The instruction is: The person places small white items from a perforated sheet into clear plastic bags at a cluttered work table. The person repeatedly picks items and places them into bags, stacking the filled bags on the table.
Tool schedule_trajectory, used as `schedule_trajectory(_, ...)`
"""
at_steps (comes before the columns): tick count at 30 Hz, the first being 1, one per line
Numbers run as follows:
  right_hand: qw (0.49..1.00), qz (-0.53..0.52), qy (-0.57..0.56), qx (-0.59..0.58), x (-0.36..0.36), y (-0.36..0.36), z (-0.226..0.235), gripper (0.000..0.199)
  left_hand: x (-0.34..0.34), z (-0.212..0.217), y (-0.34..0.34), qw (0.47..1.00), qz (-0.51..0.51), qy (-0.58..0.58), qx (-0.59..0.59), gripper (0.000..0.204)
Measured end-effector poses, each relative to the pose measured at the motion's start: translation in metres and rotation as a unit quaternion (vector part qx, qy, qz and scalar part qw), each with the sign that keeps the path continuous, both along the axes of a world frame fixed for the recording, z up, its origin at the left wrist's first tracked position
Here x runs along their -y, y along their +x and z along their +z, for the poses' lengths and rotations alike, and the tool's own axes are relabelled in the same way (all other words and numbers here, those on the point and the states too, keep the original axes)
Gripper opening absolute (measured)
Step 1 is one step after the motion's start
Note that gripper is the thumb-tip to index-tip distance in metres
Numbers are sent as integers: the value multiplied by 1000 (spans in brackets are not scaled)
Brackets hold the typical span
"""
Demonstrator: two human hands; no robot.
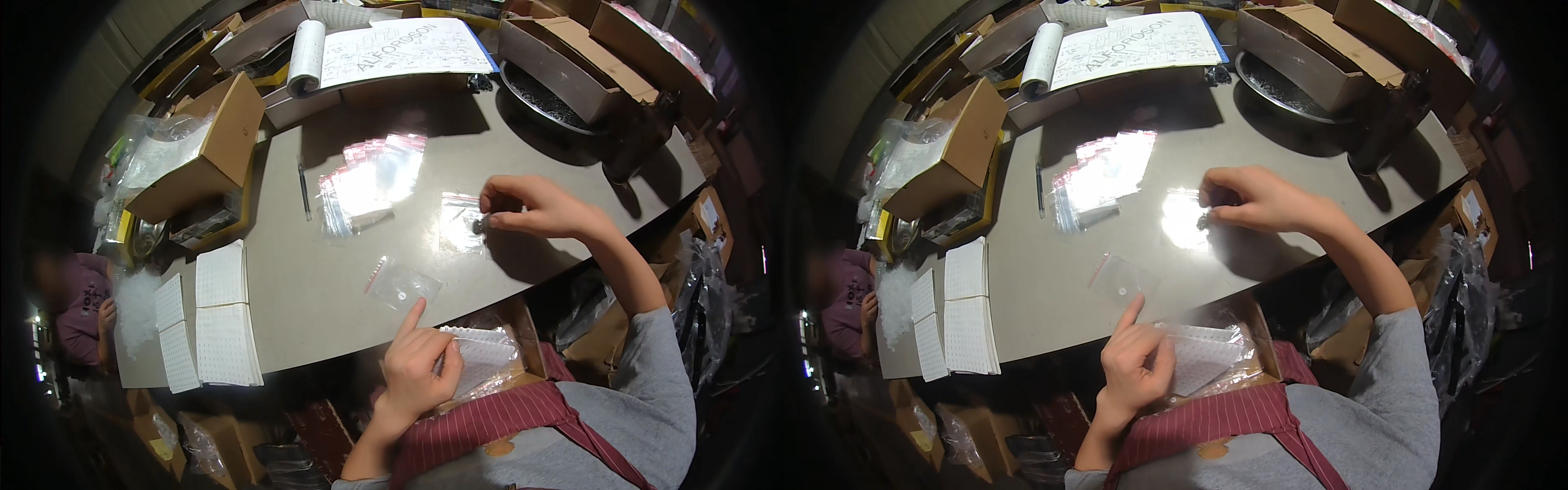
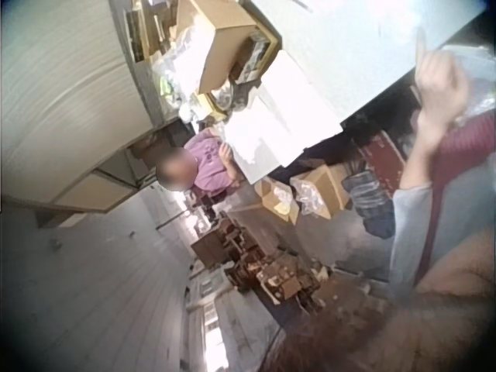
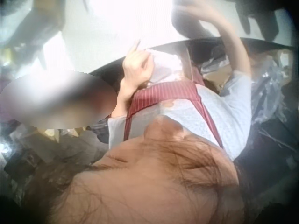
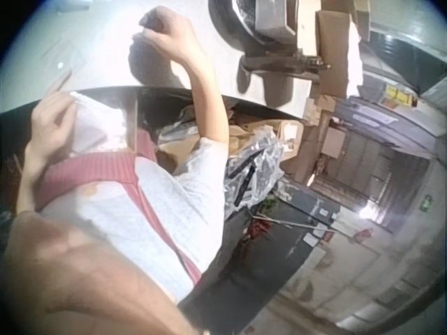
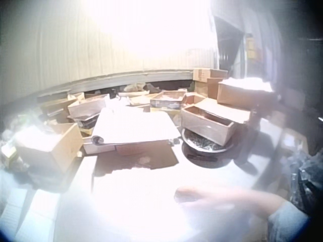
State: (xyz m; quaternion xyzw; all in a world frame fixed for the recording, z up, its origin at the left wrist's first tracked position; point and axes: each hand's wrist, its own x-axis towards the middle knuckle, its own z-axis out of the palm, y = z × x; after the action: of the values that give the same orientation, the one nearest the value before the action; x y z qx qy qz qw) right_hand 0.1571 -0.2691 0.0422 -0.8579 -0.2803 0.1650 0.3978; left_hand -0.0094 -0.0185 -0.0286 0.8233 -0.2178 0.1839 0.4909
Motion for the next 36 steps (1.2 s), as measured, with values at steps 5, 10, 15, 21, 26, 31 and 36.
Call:
schedule_trajectory(5, 993, 72, -40, 84, -38, 20, -23, 16, -1, 0, 1, 1000, -17, -7, -6, 6)
schedule_trajectory(10, 940, 57, -105, 319, -58, 11, -45, 18, -5, -2, 4, 998, -33, -58, -22, 5)
schedule_trajectory(15, 917, -3, -136, 375, -51, 6, -38, 17, -9, 1, 2, 994, -31, -84, -57, 8)
schedule_trajectory(21, 979, 129, 2, 155, -41, -58, 13, 31, -4, 2, 3, 992, -5, -102, -72, 12)
schedule_trajectory(26, 956, 222, 13, 191, -50, -82, 9, 46, -3, 8, -4, 991, 6, -79, -111, 14)
schedule_trajectory(31, 950, 206, -16, 235, -54, -93, 8, 49, -1, 12, -14, 981, 43, -103, -157, 13)
schedule_trajectory(36, 968, 186, 52, 162, -49, -79, 9, 39, -1, 15, -13, 998, 53, -28, -35, 10)
